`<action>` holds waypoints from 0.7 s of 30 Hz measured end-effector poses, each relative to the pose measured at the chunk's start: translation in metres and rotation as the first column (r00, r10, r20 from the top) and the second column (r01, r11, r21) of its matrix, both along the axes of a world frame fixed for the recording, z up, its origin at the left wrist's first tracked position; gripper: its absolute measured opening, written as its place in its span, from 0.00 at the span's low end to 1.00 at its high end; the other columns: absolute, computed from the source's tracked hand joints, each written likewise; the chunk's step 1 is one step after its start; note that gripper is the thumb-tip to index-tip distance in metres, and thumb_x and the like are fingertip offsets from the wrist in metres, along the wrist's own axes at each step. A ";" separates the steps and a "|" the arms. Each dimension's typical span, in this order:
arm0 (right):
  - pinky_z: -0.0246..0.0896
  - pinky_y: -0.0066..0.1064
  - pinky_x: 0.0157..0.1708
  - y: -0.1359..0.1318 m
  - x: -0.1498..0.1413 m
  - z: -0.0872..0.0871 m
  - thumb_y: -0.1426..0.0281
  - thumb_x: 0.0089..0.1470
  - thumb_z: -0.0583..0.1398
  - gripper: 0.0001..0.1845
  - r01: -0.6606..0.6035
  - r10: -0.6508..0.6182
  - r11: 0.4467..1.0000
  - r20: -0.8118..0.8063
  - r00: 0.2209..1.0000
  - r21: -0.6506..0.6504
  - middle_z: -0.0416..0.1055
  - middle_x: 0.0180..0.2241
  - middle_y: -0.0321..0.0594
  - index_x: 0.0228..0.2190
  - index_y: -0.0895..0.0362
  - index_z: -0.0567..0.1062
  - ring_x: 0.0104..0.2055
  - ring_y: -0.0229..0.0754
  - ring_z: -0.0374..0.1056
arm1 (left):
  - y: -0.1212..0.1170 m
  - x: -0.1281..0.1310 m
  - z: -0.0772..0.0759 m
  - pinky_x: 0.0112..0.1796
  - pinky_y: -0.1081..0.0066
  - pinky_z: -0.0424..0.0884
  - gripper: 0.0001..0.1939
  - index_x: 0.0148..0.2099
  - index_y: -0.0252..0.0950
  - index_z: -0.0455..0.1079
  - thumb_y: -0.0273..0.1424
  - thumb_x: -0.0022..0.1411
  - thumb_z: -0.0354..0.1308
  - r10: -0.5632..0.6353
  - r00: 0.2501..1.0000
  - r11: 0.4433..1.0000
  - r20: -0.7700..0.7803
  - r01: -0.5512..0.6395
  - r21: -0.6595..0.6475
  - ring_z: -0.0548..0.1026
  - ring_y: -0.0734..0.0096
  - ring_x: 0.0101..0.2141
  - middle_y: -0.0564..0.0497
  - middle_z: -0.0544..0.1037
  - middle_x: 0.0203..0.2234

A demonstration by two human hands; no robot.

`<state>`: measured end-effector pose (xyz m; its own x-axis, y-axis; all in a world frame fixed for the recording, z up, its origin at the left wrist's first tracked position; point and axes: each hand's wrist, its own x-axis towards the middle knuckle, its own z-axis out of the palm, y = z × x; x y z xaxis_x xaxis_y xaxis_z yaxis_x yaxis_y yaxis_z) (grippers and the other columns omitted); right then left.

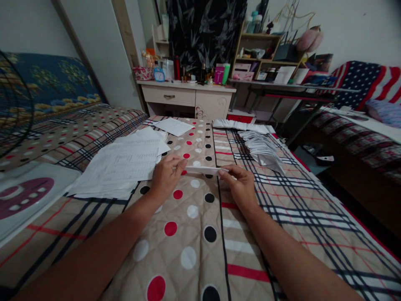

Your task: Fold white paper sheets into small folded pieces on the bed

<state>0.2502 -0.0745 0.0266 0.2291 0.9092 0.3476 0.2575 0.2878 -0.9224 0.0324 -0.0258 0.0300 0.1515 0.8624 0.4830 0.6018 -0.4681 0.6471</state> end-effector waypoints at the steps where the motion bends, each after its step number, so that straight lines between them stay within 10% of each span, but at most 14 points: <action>1: 0.62 0.33 0.33 -0.001 -0.001 0.000 0.67 0.47 0.63 0.05 0.001 -0.001 1.000 -0.033 0.999 0.001 0.74 0.25 0.37 0.26 0.55 0.79 0.29 0.41 0.67 | -0.002 0.001 0.003 0.43 0.67 0.67 0.19 0.35 0.37 0.76 0.43 0.65 0.50 0.001 0.999 0.998 -0.042 0.002 0.070 0.74 0.64 0.41 0.47 0.78 0.37; 7: 0.60 0.29 0.26 -0.005 -0.007 0.002 0.66 0.47 0.64 0.06 -0.039 0.029 0.998 -0.195 0.980 -0.049 0.71 0.21 0.34 0.28 0.55 0.79 0.24 0.38 0.65 | -0.013 0.008 0.018 0.48 0.61 0.64 0.08 0.35 0.41 0.77 0.39 0.59 0.61 -0.046 0.993 0.984 -0.111 0.064 0.164 0.76 0.62 0.39 0.50 0.81 0.34; 16: 0.59 0.29 0.29 -0.006 -0.008 0.006 0.65 0.44 0.65 0.07 -0.083 0.077 0.993 -0.077 0.994 -0.083 0.72 0.24 0.36 0.24 0.56 0.77 0.27 0.38 0.64 | -0.014 0.009 0.026 0.34 0.67 0.71 0.05 0.31 0.37 0.79 0.33 0.55 0.63 -0.074 0.995 0.978 0.061 0.084 -0.192 0.78 0.65 0.30 0.51 0.82 0.28; 21: 0.57 0.29 0.28 -0.007 -0.009 0.005 0.65 0.44 0.65 0.08 -0.116 0.105 0.987 -0.099 0.990 -0.110 0.71 0.22 0.35 0.23 0.57 0.77 0.25 0.37 0.63 | -0.014 0.005 0.026 0.41 0.64 0.67 0.06 0.37 0.40 0.79 0.34 0.59 0.61 -0.144 0.961 0.982 -0.238 0.167 0.083 0.78 0.65 0.35 0.52 0.83 0.34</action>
